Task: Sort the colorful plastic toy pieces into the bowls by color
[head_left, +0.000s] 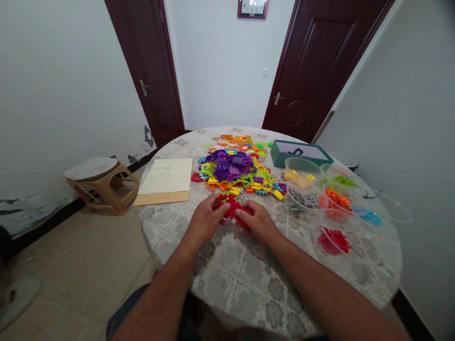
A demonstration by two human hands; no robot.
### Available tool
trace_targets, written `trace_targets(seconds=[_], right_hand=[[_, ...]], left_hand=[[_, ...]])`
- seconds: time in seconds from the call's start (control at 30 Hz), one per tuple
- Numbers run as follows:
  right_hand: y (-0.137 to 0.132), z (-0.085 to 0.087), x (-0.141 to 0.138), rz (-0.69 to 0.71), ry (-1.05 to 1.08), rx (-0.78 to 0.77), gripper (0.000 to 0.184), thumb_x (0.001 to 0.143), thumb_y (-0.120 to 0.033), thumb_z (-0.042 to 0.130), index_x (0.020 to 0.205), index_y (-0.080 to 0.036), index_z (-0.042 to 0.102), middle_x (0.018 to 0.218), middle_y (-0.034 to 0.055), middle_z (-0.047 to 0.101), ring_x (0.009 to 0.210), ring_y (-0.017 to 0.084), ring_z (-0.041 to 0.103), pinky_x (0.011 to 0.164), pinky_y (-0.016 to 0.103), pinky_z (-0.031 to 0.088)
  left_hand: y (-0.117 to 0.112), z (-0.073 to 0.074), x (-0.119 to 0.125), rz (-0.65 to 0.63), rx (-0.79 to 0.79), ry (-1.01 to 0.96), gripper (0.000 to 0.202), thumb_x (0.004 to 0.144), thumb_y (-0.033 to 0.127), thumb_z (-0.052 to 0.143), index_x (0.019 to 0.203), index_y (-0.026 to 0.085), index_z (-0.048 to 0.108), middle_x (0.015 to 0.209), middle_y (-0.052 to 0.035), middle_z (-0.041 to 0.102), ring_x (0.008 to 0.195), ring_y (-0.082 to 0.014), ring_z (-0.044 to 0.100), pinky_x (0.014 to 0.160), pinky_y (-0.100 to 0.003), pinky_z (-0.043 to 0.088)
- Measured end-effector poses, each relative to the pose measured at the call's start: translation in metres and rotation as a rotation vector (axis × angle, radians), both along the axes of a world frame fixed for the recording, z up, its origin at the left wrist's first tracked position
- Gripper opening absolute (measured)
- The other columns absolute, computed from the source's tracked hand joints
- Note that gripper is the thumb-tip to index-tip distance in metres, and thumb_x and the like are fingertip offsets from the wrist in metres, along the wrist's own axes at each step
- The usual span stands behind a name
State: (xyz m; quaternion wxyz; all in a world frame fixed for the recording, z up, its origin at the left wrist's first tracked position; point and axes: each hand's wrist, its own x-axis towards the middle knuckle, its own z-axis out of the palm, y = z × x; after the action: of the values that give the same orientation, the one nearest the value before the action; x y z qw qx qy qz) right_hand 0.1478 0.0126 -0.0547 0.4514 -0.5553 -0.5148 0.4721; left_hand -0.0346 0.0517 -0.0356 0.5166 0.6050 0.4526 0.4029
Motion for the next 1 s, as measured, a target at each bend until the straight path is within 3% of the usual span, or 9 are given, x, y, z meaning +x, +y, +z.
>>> trace_targets(seconds=[0.17,0.43,0.53,0.63,0.77,0.87,1.0], right_hand=[[-0.001,0.003,0.002,0.060,0.056,0.024,0.039,0.085,-0.047,0.075,0.114,-0.023,0.065,0.081,-0.0026,0.067,0.051,0.011,0.050,0.043,0.022,0.039],[-0.004,0.005,0.002,0.147,0.094,0.022,0.035,0.087,-0.047,0.076,0.112,-0.024,0.067,0.078,-0.0043,0.065,0.054,0.010,0.050,0.047,0.021,0.041],[-0.008,0.019,0.002,0.137,0.047,0.082,0.027,0.090,-0.043,0.073,0.109,-0.025,0.067,0.076,-0.0053,0.063,0.057,0.011,0.052,0.053,0.022,0.043],[-0.018,0.042,0.011,0.102,-0.135,0.252,0.018,0.096,-0.040,0.066,0.104,-0.024,0.070,0.084,-0.0029,0.066,0.070,0.013,0.058,0.064,0.024,0.046],[-0.046,0.075,0.045,-0.013,-0.423,0.401,0.026,0.104,-0.044,0.057,0.098,-0.022,0.070,0.089,-0.0003,0.068,0.080,0.015,0.059,0.073,0.028,0.046],[-0.074,0.089,0.085,-0.201,-0.560,0.362,0.032,0.106,-0.048,0.053,0.094,-0.022,0.068,0.082,-0.0002,0.066,0.074,0.016,0.057,0.069,0.029,0.043],[-0.108,0.095,0.142,-0.422,-0.846,0.310,0.033,0.106,-0.048,0.050,0.094,-0.022,0.066,0.080,0.0021,0.067,0.072,0.018,0.059,0.069,0.030,0.041]], left_hand=[[0.000,0.001,-0.003,-0.059,0.010,0.050,0.036,0.086,0.043,0.072,0.110,0.017,0.067,0.090,-0.0038,0.073,0.070,-0.0171,0.068,0.060,-0.029,0.060],[-0.002,0.011,-0.003,-0.196,-0.114,0.098,0.046,0.083,0.056,0.073,0.111,0.020,0.067,0.078,-0.0015,0.073,0.065,-0.0192,0.069,0.060,-0.029,0.055],[-0.002,0.015,-0.003,-0.202,-0.128,0.095,0.049,0.083,0.063,0.073,0.107,0.021,0.067,0.078,-0.0013,0.072,0.064,-0.0186,0.067,0.063,-0.030,0.056],[0.000,0.012,-0.006,-0.227,-0.149,0.035,0.053,0.088,0.072,0.065,0.103,0.021,0.067,0.083,-0.0031,0.071,0.068,-0.0197,0.068,0.068,-0.034,0.060],[0.004,0.003,-0.008,-0.227,-0.203,-0.064,0.057,0.090,0.075,0.060,0.106,0.021,0.068,0.085,-0.0039,0.071,0.070,-0.0205,0.069,0.068,-0.035,0.061],[0.003,0.003,-0.008,-0.215,-0.198,-0.074,0.058,0.090,0.075,0.061,0.109,0.021,0.069,0.086,-0.0042,0.070,0.070,-0.0199,0.069,0.068,-0.035,0.062],[0.000,0.011,-0.008,-0.181,-0.174,-0.095,0.061,0.087,0.075,0.064,0.106,0.018,0.069,0.086,-0.0047,0.070,0.071,-0.0193,0.068,0.067,-0.035,0.062]])
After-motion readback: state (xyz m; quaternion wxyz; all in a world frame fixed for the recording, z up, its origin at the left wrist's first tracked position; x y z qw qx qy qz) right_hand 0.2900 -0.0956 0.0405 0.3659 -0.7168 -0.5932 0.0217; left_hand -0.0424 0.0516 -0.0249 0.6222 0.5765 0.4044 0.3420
